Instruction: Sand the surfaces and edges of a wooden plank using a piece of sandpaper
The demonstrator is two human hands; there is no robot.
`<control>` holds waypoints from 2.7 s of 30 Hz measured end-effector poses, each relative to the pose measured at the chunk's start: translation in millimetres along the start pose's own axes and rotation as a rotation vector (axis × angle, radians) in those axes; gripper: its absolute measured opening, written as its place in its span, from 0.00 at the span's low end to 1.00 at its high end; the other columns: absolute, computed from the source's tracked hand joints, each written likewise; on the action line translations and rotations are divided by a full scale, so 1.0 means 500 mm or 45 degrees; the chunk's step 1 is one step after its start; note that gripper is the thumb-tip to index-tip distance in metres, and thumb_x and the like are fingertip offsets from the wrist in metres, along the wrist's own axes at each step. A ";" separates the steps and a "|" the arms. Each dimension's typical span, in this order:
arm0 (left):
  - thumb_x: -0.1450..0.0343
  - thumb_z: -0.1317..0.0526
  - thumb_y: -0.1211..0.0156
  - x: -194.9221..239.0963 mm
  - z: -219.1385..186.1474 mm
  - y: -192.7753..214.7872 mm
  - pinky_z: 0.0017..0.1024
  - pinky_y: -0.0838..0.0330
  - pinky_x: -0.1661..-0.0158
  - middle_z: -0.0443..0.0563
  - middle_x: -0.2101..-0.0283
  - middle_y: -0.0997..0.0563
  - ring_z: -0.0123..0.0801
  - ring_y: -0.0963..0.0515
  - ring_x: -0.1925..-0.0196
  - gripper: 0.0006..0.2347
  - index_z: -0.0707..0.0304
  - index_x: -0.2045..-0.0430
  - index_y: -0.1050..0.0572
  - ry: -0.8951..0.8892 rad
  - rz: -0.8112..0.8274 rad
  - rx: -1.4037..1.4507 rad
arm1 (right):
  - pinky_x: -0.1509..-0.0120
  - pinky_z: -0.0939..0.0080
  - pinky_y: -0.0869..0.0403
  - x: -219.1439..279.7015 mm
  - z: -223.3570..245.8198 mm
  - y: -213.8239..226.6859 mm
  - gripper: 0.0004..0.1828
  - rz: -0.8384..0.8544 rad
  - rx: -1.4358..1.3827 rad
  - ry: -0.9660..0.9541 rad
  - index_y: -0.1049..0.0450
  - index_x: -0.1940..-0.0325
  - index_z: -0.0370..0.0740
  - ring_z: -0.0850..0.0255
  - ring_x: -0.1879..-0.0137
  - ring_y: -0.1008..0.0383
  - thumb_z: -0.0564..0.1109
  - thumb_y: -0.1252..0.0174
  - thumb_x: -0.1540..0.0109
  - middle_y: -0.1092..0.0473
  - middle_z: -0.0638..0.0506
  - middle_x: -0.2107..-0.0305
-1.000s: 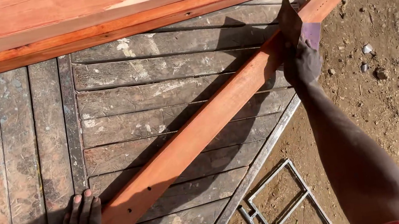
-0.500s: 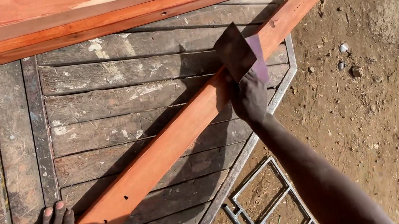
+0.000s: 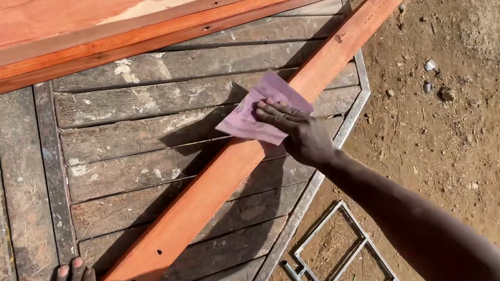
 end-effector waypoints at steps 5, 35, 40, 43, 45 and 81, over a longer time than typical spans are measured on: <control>0.23 0.60 0.68 0.018 0.014 -0.019 0.50 0.33 0.31 0.62 0.27 0.30 0.57 0.29 0.25 0.24 0.69 0.32 0.35 0.106 0.033 0.171 | 0.70 0.55 0.18 0.023 -0.510 -0.047 0.26 -0.293 0.506 -0.438 0.30 0.28 0.42 0.53 0.63 0.18 0.31 0.46 0.31 0.33 0.47 0.33; 0.56 0.42 0.36 0.025 0.012 -0.027 0.43 0.36 0.30 0.54 0.24 0.33 0.45 0.34 0.22 0.51 0.61 0.32 0.34 0.227 0.119 0.032 | 0.18 0.44 0.44 0.082 0.594 -0.188 0.25 -0.117 -0.392 -0.153 0.40 0.25 0.35 0.44 0.22 0.42 0.42 0.62 0.27 0.42 0.40 0.28; 0.43 0.38 0.49 -0.014 0.005 0.030 0.45 0.40 0.28 0.59 0.26 0.33 0.48 0.35 0.23 0.43 0.66 0.33 0.34 0.258 0.060 0.180 | 0.25 0.49 0.31 0.077 0.239 -0.150 0.30 -0.360 -0.136 -0.349 0.37 0.26 0.49 0.52 0.23 0.36 0.40 0.46 0.34 0.36 0.50 0.30; 0.35 0.29 0.69 -0.011 0.003 0.048 0.44 0.39 0.30 0.58 0.24 0.36 0.46 0.38 0.22 0.46 0.65 0.29 0.39 0.235 0.111 0.130 | 0.44 0.51 0.26 0.105 0.069 -0.182 0.21 -0.532 0.159 -0.813 0.28 0.38 0.47 0.53 0.38 0.31 0.40 0.45 0.37 0.28 0.50 0.43; 0.34 0.25 0.83 -0.021 0.008 0.055 0.42 0.36 0.32 0.56 0.24 0.36 0.44 0.37 0.22 0.49 0.64 0.27 0.40 0.226 0.077 0.100 | 0.59 0.50 0.25 0.048 0.187 -0.209 0.13 -0.606 0.268 -1.006 0.20 0.52 0.39 0.51 0.54 0.24 0.47 0.43 0.35 0.21 0.46 0.56; 0.30 0.58 0.44 -0.202 -0.174 0.035 0.62 0.49 0.31 0.67 0.23 0.44 0.64 0.43 0.23 0.36 0.61 0.24 0.50 0.328 0.288 0.260 | 0.31 0.45 0.46 -0.080 0.092 -0.193 0.20 -0.421 0.373 -0.631 0.22 0.41 0.64 0.59 0.28 0.35 0.50 0.32 0.37 0.27 0.63 0.38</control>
Point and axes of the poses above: each hand's wrist, its own x-axis away from the middle knuckle, its own y-axis out of the back of the hand, z = x × y, the point moved 6 cm from there along -x, towards the middle knuckle
